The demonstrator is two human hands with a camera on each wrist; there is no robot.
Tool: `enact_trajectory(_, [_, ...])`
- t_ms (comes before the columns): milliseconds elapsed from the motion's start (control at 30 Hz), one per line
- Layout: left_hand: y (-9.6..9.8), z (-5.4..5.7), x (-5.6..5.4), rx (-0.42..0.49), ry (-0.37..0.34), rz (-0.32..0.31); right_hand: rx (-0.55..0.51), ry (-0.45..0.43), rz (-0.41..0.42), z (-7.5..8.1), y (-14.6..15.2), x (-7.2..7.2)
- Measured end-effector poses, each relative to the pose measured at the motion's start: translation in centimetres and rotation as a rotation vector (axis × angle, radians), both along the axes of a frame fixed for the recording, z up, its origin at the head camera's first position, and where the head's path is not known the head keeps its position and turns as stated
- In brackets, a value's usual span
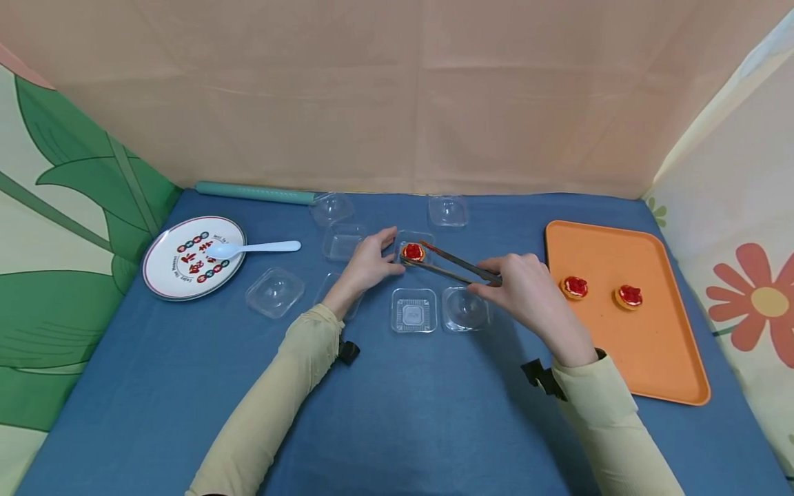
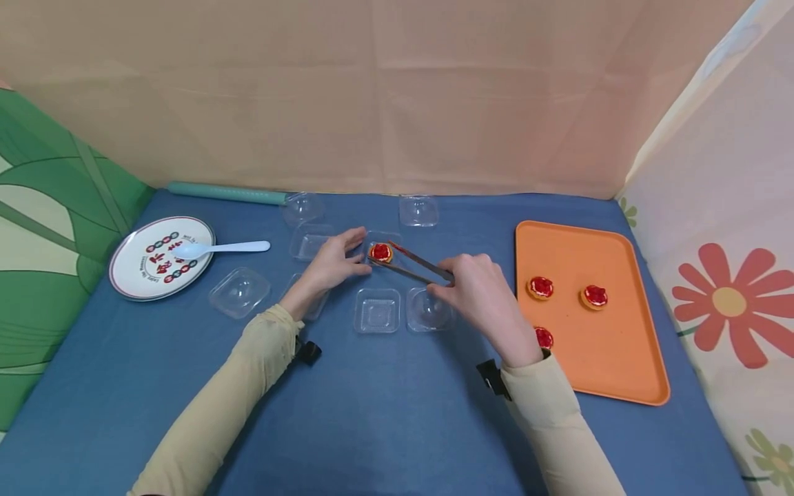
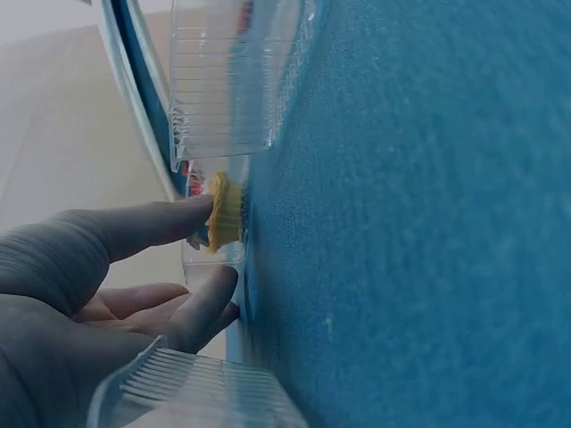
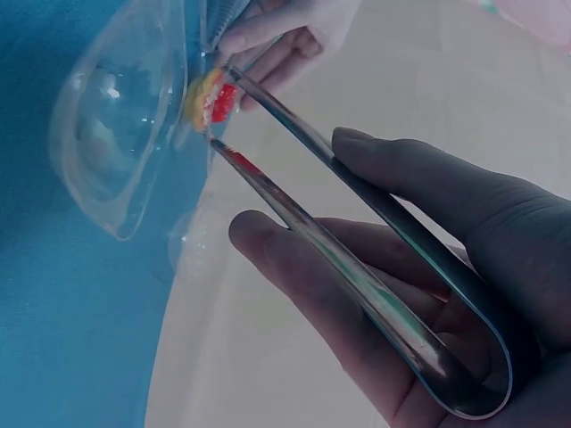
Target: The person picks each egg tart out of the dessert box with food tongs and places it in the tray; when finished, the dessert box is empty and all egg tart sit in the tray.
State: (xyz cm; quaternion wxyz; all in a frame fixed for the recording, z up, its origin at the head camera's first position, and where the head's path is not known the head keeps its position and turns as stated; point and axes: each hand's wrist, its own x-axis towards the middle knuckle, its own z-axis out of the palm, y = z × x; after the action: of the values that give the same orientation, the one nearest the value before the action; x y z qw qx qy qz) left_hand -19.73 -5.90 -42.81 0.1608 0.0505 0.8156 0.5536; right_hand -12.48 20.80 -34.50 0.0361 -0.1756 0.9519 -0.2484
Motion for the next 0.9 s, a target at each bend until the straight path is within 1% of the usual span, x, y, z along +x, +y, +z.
enact_trajectory(167, [0.1,-0.2,-0.1,-0.041,0.017,-0.013,0.027,-0.018,0.003,0.3,-0.2,-0.5])
enact_trajectory(300, [0.2,-0.4,-0.2,-0.034,0.014,-0.016,0.038,-0.042,-0.003,0.5,-0.3,-0.8])
enact_trajectory(433, [0.3,-0.4,-0.2,-0.036,0.020,-0.018,0.040,-0.048,-0.006,0.5,-0.4,-1.0])
enact_trajectory(600, [0.2,-0.4,-0.2,-0.038,0.021,-0.019,0.045,-0.047,-0.012,0.5,-0.7,-0.8])
enact_trajectory(767, [0.2,-0.5,-0.2,-0.031,0.016,-0.019,0.077,-0.035,-0.021,1.0,-0.8,-0.5])
enact_trajectory(900, [0.3,-0.4,-0.2,-0.039,0.018,-0.012,0.089,-0.063,-0.024,1.2,-1.1,-0.8])
